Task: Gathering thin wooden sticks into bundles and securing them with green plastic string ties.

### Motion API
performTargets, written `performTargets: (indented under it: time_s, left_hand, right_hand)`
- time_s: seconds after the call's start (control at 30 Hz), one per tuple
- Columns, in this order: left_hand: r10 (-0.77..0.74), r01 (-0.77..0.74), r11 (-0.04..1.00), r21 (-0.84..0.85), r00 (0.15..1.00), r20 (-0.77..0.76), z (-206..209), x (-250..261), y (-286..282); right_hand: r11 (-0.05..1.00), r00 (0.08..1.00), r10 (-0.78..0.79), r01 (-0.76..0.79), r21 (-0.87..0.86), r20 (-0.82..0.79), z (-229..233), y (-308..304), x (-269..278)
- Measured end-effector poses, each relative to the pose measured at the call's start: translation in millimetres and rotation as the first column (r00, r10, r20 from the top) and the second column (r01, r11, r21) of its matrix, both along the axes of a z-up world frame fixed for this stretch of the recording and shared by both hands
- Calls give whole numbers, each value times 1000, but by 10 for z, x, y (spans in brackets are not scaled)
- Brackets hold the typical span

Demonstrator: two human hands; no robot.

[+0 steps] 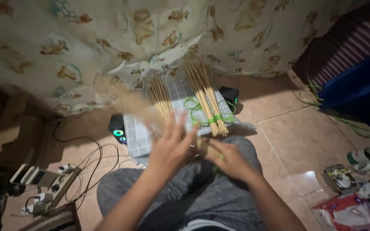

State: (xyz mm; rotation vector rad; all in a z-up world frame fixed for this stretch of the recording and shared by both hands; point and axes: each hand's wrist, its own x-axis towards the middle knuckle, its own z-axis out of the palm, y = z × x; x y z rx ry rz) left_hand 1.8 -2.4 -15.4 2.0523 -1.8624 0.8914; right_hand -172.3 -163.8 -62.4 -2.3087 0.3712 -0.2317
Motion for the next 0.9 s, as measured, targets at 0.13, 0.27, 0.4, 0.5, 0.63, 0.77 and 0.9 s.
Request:
performTargets:
  time_s: [0.13, 0.27, 0.4, 0.5, 0.63, 0.77, 0.9]
  left_hand:
    - [81, -244, 886, -395, 919, -386, -569, 364, 200]
    - [250, -495, 838, -227, 720, -648, -1672, 803, 539]
    - [352, -574, 805, -147, 663, -661, -1492, 692, 478]
    - [423, -618, 780, 101, 401, -812, -1579, 692, 510]
    - [798, -157, 572, 805, 333, -502, -1664, 767, 506]
    - [775, -15, 502, 865, 451, -442, -1954, 798, 408]
    - [764, -35, 494, 869, 496, -414, -1978, 799, 373]
  right_hand:
    - [938, 940, -333, 322, -132, -72, -293, -436, 218]
    - [867, 879, -477, 469, -171, -10, -506, -776, 645]
    - [809, 831, -557, 540, -232, -5, -735, -977, 1048]
    - [780, 797, -603, 577, -241, -41, -984, -1103, 1239]
    - [793, 830, -557, 539, -284, 19, -1168, -1144, 1280]
    - [797, 819, -553, 574, -190, 155, -1244, -1124, 1161]
    - [796, 796, -568, 596, -104, 209, -1100, -1050, 1064]
